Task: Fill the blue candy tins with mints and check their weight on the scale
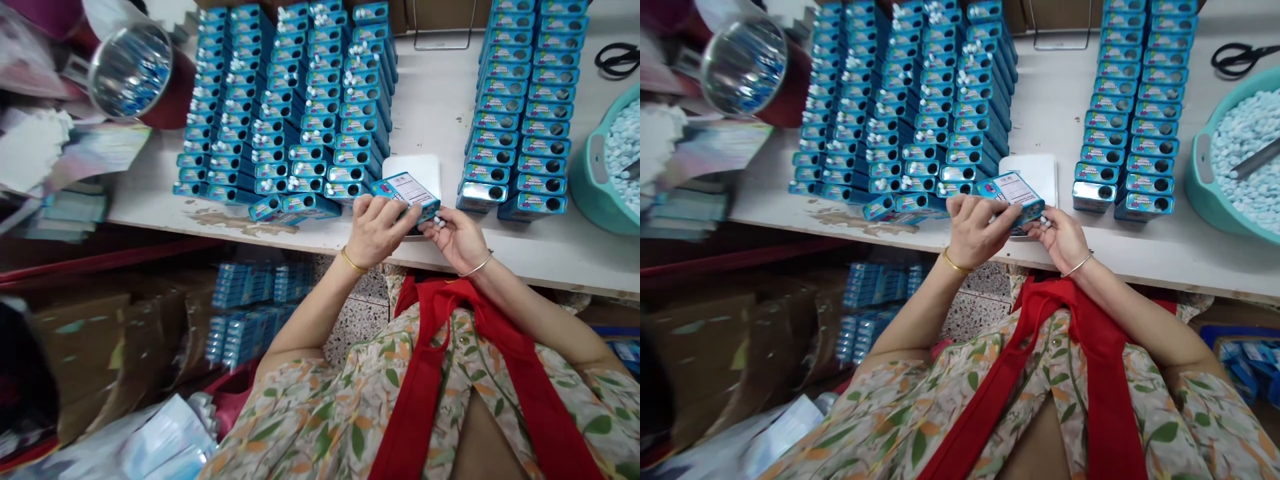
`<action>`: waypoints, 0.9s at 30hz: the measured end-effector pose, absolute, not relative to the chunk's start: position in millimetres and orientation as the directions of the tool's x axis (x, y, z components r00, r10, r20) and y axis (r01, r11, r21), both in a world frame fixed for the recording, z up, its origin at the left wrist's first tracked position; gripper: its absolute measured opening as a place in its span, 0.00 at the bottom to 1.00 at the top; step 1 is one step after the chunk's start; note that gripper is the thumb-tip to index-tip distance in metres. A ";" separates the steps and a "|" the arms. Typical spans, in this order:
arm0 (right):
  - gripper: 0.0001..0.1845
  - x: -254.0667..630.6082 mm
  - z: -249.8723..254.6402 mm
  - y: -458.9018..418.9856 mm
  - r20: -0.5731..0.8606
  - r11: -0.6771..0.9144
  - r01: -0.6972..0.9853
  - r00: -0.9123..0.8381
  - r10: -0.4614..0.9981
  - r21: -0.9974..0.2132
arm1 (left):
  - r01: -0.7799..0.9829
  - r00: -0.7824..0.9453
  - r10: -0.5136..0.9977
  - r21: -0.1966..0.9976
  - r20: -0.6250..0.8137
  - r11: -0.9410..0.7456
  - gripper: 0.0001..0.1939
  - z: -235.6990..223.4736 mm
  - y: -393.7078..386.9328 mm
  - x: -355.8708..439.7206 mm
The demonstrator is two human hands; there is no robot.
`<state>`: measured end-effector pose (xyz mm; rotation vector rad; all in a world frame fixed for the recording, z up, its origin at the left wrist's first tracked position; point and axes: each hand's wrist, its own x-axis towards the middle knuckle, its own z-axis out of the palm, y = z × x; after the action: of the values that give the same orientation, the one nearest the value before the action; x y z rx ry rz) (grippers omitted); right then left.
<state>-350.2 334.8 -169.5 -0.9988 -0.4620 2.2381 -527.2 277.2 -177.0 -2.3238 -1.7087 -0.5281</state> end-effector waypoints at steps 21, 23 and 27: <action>0.30 -323.6 -141.0 355.4 -0.165 -0.198 -0.002 -0.543 0.823 -0.980 | 0.793 0.014 0.938 0.568 0.346 -0.222 0.17 -180.8 290.6 -510.1; 0.27 -315.7 -143.5 351.7 -0.272 -0.352 -0.037 -0.563 0.781 -0.935 | 0.742 0.006 0.931 0.622 0.366 -0.249 0.18 -178.6 295.6 -517.1; 0.28 -289.8 -180.5 334.8 -0.552 -0.665 0.016 -0.572 0.606 -0.747 | 0.749 -0.007 0.913 0.606 0.409 -0.266 0.19 -172.2 321.6 -541.1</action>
<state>-289.8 334.8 -180.5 -1.1989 -1.0334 2.2781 -541.1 321.6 -172.2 -2.3497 -2.0119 -1.2966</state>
